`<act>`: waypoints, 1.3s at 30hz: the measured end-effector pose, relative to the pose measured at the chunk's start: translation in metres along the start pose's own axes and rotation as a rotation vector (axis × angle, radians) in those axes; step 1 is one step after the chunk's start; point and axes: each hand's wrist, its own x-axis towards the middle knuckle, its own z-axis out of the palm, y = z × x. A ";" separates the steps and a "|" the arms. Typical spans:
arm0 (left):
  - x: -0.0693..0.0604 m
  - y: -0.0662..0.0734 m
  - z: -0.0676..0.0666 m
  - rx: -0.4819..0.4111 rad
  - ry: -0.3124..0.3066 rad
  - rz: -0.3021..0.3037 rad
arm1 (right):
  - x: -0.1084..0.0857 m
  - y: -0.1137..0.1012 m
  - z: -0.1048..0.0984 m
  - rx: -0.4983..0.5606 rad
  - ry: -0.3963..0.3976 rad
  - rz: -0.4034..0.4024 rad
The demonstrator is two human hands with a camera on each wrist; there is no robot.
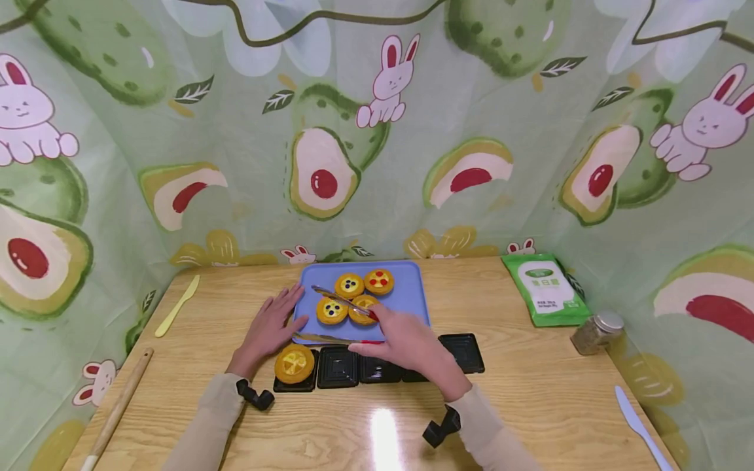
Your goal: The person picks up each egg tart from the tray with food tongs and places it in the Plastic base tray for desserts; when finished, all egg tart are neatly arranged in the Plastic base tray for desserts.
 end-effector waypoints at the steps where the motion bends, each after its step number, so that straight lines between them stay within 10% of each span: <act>1: 0.000 0.000 0.000 -0.001 0.001 0.001 | 0.000 0.003 -0.002 -0.004 0.032 -0.002; 14: 0.000 0.001 0.001 0.004 0.000 -0.016 | 0.003 0.069 -0.012 -0.159 0.209 0.155; 39: -0.001 0.002 -0.001 0.011 -0.016 -0.023 | 0.001 0.109 0.022 -0.293 0.090 0.300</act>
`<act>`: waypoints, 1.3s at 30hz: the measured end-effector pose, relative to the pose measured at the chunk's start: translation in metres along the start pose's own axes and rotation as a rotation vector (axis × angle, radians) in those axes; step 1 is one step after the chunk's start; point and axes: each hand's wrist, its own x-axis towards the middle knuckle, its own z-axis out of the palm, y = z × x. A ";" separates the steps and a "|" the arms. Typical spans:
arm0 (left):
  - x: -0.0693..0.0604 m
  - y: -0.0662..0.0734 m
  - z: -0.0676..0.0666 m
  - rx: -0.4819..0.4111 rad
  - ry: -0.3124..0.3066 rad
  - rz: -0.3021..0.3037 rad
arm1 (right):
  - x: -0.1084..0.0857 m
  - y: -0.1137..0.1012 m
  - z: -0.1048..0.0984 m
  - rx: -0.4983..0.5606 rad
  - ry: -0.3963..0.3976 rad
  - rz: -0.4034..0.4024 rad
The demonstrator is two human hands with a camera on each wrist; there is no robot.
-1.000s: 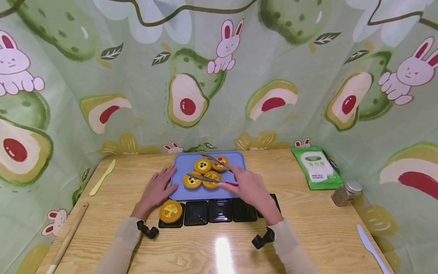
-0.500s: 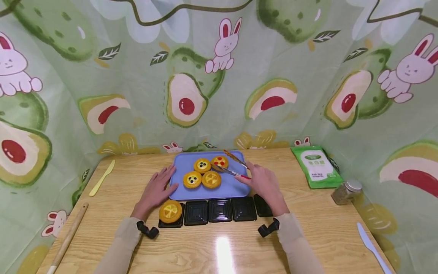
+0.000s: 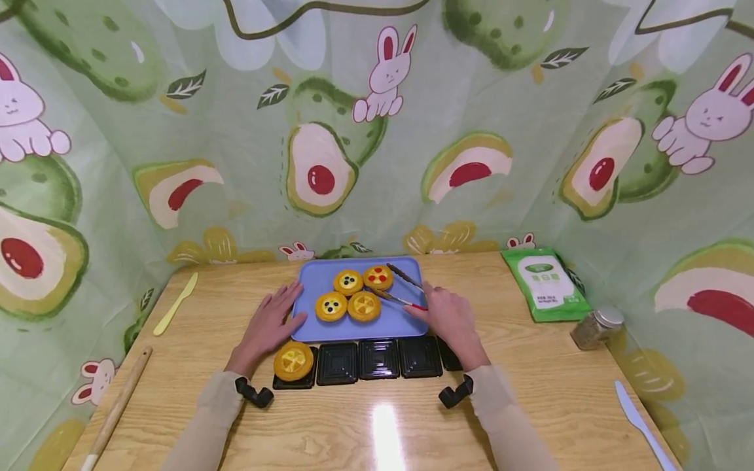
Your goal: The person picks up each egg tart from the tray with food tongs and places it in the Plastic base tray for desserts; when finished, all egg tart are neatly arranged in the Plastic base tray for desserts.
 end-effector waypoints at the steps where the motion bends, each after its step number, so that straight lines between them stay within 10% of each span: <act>1: 0.000 0.000 0.000 -0.001 0.002 0.001 | 0.000 -0.001 0.000 0.002 -0.001 0.009; 39: 0.001 0.000 -0.001 -0.011 0.006 0.001 | -0.001 -0.014 -0.001 0.005 0.017 0.149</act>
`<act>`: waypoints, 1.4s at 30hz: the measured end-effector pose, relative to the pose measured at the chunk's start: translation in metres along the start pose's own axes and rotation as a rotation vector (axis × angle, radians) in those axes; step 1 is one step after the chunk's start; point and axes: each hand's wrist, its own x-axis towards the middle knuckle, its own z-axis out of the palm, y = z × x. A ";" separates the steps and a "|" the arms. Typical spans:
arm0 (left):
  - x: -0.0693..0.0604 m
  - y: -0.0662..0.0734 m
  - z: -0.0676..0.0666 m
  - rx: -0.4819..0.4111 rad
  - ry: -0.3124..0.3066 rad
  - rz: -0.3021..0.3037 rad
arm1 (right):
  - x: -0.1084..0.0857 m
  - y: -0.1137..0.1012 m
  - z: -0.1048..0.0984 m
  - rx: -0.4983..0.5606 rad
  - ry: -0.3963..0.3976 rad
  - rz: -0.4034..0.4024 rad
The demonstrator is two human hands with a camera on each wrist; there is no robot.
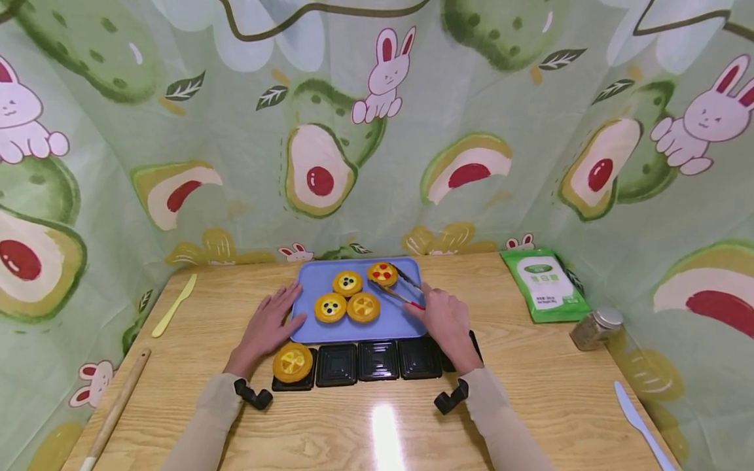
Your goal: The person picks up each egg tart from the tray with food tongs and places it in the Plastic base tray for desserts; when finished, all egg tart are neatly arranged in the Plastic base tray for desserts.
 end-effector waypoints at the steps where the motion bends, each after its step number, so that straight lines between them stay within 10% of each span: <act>1: 0.001 0.000 0.000 0.001 0.001 0.002 | 0.000 0.001 -0.001 0.004 -0.002 0.000; 17: 0.002 0.000 0.002 0.007 0.002 0.001 | 0.001 0.002 -0.004 0.078 -0.085 0.052; 42: 0.002 0.000 0.001 0.009 0.006 0.013 | -0.004 -0.006 -0.025 0.096 0.024 0.016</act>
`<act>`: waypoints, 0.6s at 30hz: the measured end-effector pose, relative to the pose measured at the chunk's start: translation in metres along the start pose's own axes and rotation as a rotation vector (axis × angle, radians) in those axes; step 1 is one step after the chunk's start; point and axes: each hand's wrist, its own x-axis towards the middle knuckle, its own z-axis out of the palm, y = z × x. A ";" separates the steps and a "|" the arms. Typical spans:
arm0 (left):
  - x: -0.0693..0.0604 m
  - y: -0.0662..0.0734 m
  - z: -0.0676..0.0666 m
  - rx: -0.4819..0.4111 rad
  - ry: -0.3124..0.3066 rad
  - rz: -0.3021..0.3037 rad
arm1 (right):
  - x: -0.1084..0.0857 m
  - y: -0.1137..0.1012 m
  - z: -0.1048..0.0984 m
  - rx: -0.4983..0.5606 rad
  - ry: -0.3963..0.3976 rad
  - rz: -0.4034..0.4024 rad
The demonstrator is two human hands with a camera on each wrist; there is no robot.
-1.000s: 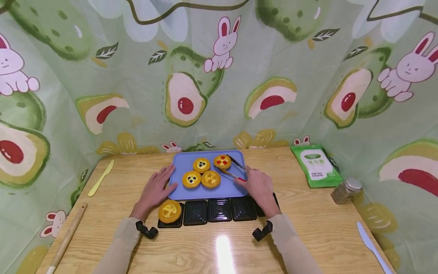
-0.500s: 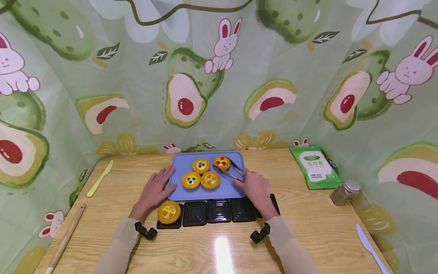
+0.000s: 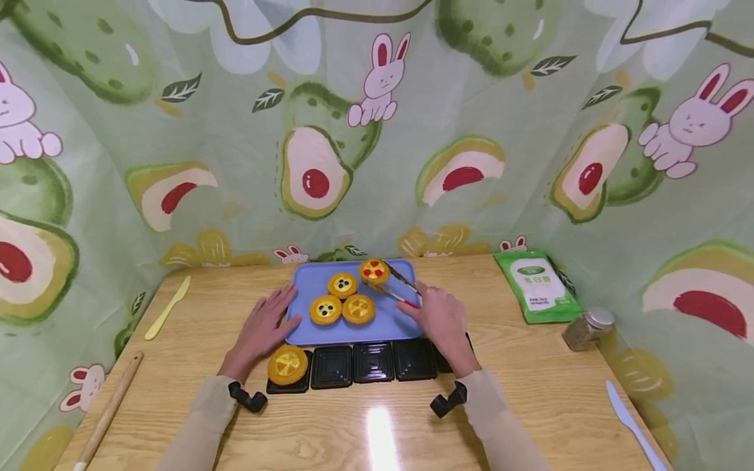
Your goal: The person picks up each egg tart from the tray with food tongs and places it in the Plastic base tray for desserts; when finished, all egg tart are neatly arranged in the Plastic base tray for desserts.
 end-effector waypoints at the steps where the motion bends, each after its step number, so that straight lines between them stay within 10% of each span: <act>1: 0.000 0.000 0.000 0.000 -0.001 -0.001 | -0.001 -0.001 -0.002 0.005 0.006 -0.012; 18: -0.002 0.001 -0.001 -0.004 0.006 0.002 | -0.033 -0.028 -0.040 0.075 0.037 -0.116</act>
